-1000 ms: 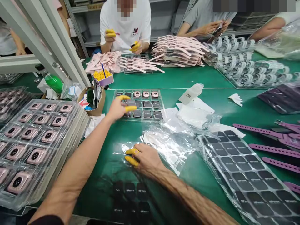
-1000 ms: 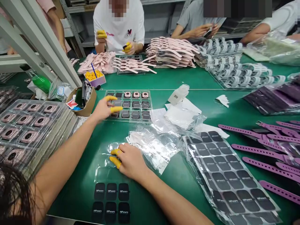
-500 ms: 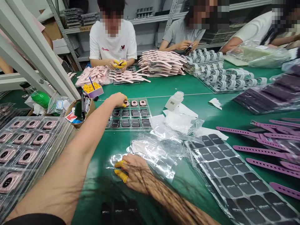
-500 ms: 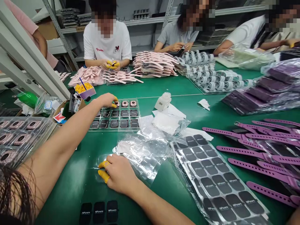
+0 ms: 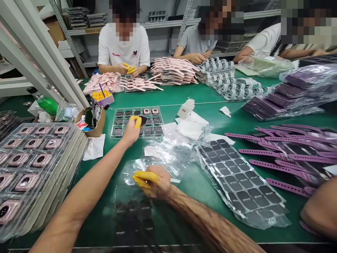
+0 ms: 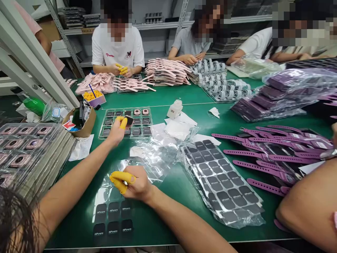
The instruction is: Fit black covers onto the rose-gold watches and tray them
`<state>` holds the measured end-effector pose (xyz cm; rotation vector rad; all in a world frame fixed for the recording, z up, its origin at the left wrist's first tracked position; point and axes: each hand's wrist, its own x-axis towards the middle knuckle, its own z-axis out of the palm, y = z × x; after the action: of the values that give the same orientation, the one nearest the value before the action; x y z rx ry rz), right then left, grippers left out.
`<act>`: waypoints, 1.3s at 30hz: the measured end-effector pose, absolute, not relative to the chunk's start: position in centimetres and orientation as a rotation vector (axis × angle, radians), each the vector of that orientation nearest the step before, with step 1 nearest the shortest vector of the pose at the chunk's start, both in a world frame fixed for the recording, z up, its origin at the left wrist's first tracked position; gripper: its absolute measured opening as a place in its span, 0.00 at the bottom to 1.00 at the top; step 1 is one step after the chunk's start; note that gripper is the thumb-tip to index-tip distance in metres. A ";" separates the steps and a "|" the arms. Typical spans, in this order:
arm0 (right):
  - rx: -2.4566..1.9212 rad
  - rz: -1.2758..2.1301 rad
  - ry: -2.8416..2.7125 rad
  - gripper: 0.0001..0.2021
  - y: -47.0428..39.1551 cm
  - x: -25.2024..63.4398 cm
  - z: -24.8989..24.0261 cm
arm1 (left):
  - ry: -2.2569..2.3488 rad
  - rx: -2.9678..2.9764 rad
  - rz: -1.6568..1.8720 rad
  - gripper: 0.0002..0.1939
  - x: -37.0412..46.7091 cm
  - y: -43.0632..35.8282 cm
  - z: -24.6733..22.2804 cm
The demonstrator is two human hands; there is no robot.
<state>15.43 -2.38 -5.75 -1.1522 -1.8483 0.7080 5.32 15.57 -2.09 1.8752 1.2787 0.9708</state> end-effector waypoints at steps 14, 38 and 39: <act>-1.111 1.028 -1.226 0.08 -0.6 15.5 -5.6 | 0.894 1.238 0.842 0.27 -1.5 3.0 -4.3; -1.734 0.228 -1.856 0.08 2.0 19.3 -4.5 | 1.085 1.197 0.726 0.31 -1.7 3.1 -4.0; -1.647 0.174 -1.837 0.08 1.7 18.7 -4.4 | 1.091 1.204 0.714 0.31 -1.7 3.1 -4.0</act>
<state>18.74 1.67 -4.41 -1.6469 -1.8370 0.1736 -1.66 3.10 -3.95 1.2041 1.0910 0.7140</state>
